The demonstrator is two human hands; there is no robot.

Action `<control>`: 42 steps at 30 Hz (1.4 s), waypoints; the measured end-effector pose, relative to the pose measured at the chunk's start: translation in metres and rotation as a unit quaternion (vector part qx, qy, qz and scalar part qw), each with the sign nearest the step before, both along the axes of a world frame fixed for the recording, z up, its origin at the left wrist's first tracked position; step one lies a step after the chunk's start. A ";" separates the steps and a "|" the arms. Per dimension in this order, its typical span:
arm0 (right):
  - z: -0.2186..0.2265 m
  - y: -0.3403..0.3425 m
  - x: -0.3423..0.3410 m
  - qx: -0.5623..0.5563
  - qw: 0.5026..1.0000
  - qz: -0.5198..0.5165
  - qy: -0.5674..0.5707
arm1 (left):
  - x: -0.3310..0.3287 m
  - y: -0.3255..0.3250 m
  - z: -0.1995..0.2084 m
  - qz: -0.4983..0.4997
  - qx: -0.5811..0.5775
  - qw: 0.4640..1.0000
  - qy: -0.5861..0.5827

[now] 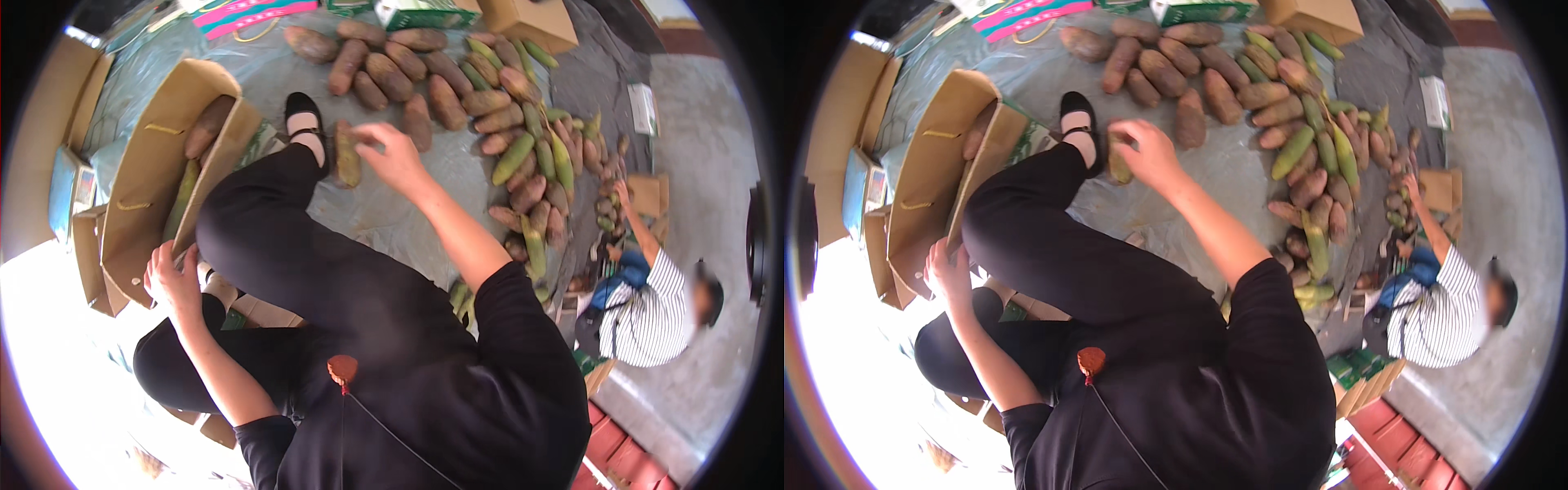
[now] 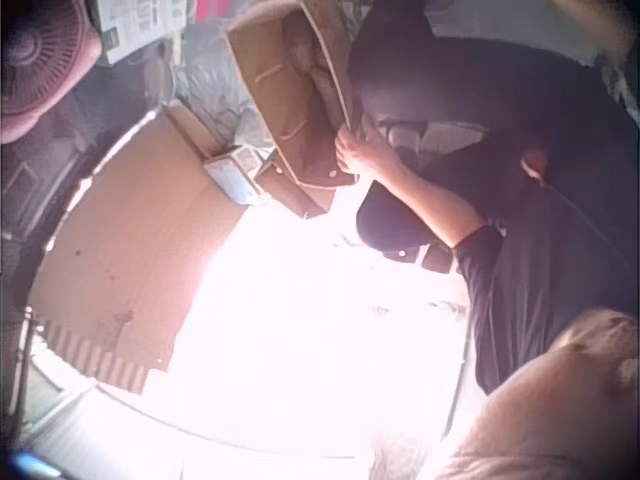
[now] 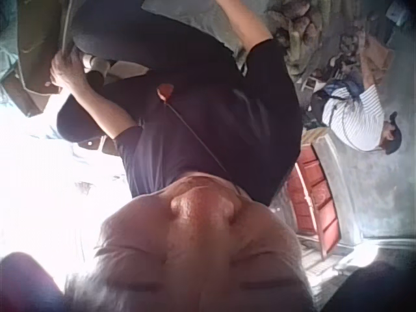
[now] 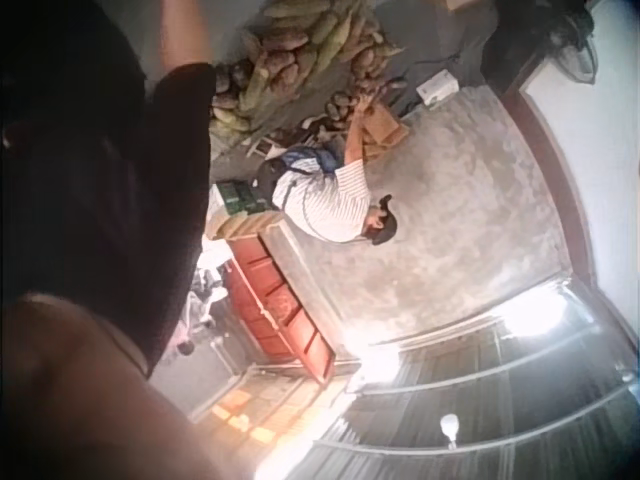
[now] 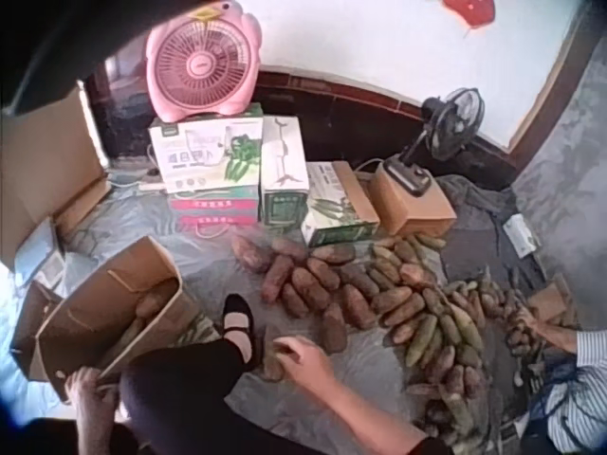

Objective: Weighing and packaging tubers into bags and boxes.

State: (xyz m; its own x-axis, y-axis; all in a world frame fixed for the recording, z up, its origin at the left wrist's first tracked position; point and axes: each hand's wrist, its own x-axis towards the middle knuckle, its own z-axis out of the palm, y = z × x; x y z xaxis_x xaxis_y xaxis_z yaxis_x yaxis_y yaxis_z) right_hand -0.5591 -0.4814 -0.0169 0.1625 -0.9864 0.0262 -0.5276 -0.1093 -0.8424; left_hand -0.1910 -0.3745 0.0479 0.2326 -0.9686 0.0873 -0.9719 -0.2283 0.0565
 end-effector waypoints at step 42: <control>-0.200 0.402 -0.294 0.440 0.833 -0.077 0.326 | 0.009 0.022 0.045 0.035 0.085 0.994 0.064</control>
